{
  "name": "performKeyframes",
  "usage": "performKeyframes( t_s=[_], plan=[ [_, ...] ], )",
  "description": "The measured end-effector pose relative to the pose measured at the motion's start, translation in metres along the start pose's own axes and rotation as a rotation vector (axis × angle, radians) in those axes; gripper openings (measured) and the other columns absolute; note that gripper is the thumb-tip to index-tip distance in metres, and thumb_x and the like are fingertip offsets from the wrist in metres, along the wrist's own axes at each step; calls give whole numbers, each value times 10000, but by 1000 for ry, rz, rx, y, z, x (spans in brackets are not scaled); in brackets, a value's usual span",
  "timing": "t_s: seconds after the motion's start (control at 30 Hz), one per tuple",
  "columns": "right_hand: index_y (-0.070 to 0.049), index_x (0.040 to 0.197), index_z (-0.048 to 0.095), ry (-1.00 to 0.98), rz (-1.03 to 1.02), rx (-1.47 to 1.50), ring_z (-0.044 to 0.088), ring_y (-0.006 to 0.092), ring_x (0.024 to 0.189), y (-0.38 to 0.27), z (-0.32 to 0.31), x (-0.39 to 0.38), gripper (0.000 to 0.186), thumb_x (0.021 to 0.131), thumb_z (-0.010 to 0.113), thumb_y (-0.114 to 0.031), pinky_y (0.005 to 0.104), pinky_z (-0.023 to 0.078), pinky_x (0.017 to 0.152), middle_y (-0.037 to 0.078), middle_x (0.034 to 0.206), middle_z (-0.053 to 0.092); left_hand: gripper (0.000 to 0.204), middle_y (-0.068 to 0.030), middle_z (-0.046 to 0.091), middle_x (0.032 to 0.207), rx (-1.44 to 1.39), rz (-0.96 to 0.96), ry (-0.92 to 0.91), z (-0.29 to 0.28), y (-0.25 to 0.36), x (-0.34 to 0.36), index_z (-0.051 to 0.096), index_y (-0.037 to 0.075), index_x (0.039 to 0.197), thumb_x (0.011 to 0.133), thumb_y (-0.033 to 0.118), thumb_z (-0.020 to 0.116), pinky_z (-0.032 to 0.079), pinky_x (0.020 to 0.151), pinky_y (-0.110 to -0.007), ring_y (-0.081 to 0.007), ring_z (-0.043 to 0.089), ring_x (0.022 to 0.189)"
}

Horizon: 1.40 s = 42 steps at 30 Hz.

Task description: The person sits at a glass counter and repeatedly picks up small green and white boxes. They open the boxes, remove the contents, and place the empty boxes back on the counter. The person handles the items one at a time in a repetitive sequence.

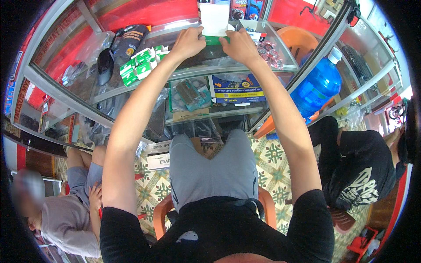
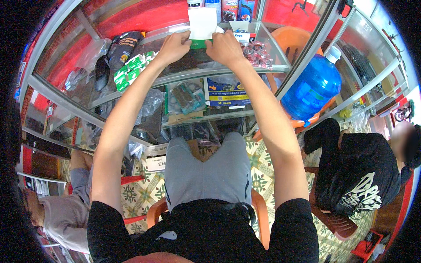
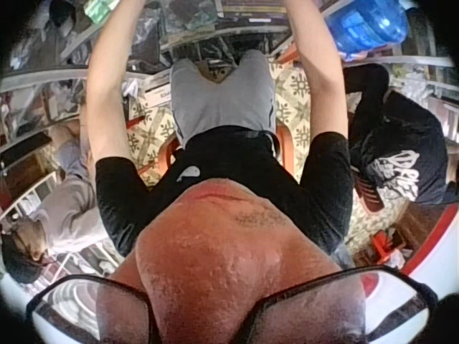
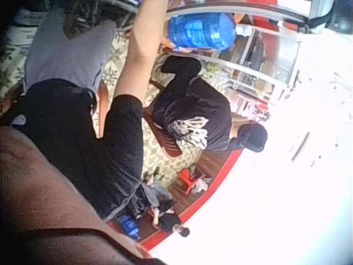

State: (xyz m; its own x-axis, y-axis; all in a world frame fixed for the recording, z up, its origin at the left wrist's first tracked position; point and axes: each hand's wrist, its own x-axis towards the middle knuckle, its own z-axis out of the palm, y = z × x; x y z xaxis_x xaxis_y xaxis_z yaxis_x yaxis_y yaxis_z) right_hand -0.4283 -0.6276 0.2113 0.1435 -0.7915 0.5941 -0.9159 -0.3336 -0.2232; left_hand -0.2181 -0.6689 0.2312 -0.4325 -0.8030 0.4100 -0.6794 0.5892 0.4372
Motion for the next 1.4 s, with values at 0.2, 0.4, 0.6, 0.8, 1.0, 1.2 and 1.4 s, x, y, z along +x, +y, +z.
performKeyframes(
  t_s=[0.2,0.4,0.6,0.8,1.0,1.2,1.4],
  plan=[
    [74,1046,757,-28,40,2,677,476,1062,-3,7,1,362,950,662,-263,540,599,906,315,994,726,370,-318,726,1093,36,77,141,14,-5,-4,722,-39,1219,911,138,621,546,984,-554,-503,697,1070],
    [48,1153,732,12,2,-28,661,468,1095,4,2,-4,346,926,660,-203,537,594,931,273,1120,740,378,-300,726,1166,26,98,120,10,-6,-8,725,-27,1251,920,140,650,542,1022,-537,-481,695,1122],
    [38,1236,733,187,-6,38,656,470,1100,4,1,-5,386,903,726,-157,522,555,984,233,1182,755,407,-244,718,1293,0,144,239,8,-6,-12,720,-8,1288,929,183,717,528,1066,-486,-440,679,1205],
    [23,1242,737,348,-84,2,631,428,1160,-12,-19,-16,394,890,703,-151,485,557,1004,207,1234,732,407,-225,701,1345,82,290,395,-11,3,-31,717,1,1300,949,207,712,501,1111,-479,-424,644,1265],
    [-9,1145,786,403,-131,38,669,396,1112,2,-66,-45,301,891,731,-159,467,554,989,187,1187,758,423,-213,703,1356,167,298,321,-64,2,-74,710,18,1328,971,242,740,481,1130,-439,-386,646,1290],
    [-1,1179,784,283,108,-86,731,408,1037,40,-104,-80,378,933,745,-285,461,571,943,258,1109,763,461,-187,693,1376,277,244,163,-92,-32,-119,701,43,1357,963,273,765,457,1143,-460,-377,623,1298],
    [23,1150,776,-27,437,-80,717,495,1033,56,-111,-90,369,927,756,-271,530,566,945,327,1028,733,548,-152,646,1457,407,275,29,-89,-41,-126,621,101,1479,975,274,750,396,1149,-500,-380,548,1316]
  ],
)
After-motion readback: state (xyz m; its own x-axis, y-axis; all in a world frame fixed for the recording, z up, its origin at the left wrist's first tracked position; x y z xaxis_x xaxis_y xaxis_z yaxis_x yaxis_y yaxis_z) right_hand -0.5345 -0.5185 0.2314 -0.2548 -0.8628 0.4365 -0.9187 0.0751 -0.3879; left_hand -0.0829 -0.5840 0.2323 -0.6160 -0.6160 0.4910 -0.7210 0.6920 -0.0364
